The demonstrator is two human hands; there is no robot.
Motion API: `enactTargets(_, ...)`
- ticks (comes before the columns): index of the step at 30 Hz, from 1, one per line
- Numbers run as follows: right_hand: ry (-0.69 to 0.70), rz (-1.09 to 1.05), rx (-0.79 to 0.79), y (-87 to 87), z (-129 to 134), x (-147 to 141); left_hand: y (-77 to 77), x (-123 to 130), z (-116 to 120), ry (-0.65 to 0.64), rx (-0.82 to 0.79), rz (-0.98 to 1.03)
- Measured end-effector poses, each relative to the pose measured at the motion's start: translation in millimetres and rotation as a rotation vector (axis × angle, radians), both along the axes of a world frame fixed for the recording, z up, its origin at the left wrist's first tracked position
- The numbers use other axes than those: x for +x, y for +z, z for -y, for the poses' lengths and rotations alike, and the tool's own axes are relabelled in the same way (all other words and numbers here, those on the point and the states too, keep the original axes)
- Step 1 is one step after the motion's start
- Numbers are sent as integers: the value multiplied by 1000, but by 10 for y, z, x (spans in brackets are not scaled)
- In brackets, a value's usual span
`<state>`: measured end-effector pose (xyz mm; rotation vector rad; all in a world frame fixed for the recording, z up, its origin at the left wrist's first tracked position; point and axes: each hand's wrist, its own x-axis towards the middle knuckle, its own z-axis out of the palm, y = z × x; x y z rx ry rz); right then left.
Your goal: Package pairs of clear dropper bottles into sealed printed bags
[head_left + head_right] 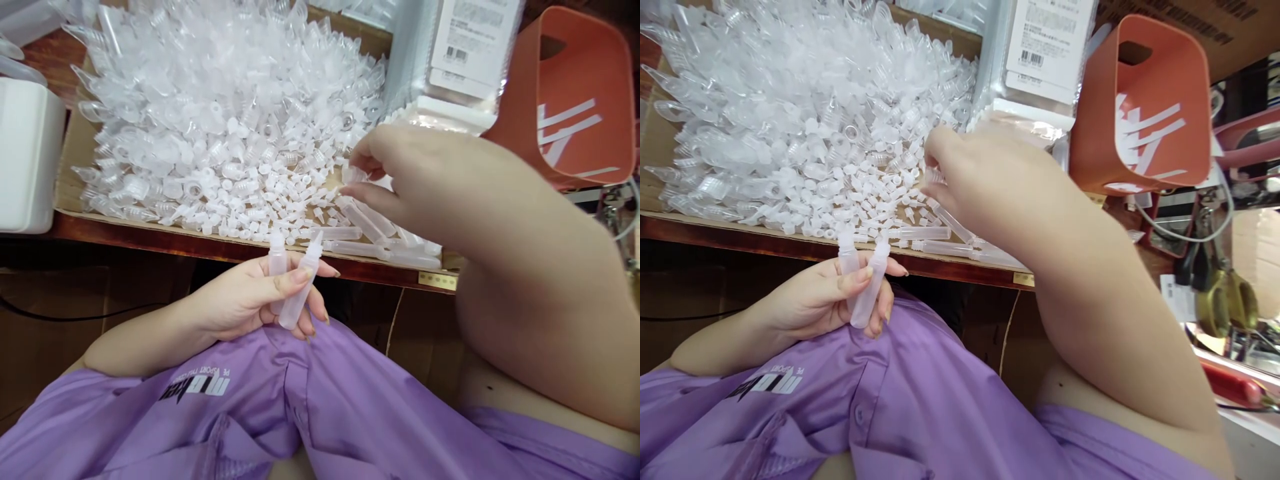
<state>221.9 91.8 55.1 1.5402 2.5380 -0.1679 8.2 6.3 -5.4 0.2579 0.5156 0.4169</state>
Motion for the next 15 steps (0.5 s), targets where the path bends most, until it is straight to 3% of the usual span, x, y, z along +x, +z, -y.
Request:
enactTargets(4,328,-419,-201,161,187,148,-5,20,3,-68,2,-11)
enactTargets(6,403,-571,-343,158,248,198,-10,38,4,-110,-6,-26)
enactTargets(10,382,-662,-509,115,308,273,-10,83,4,-152,29,-76)
enactTargets(15,316,-708,-427,107,325,385,16,146,14,-199,93,-118)
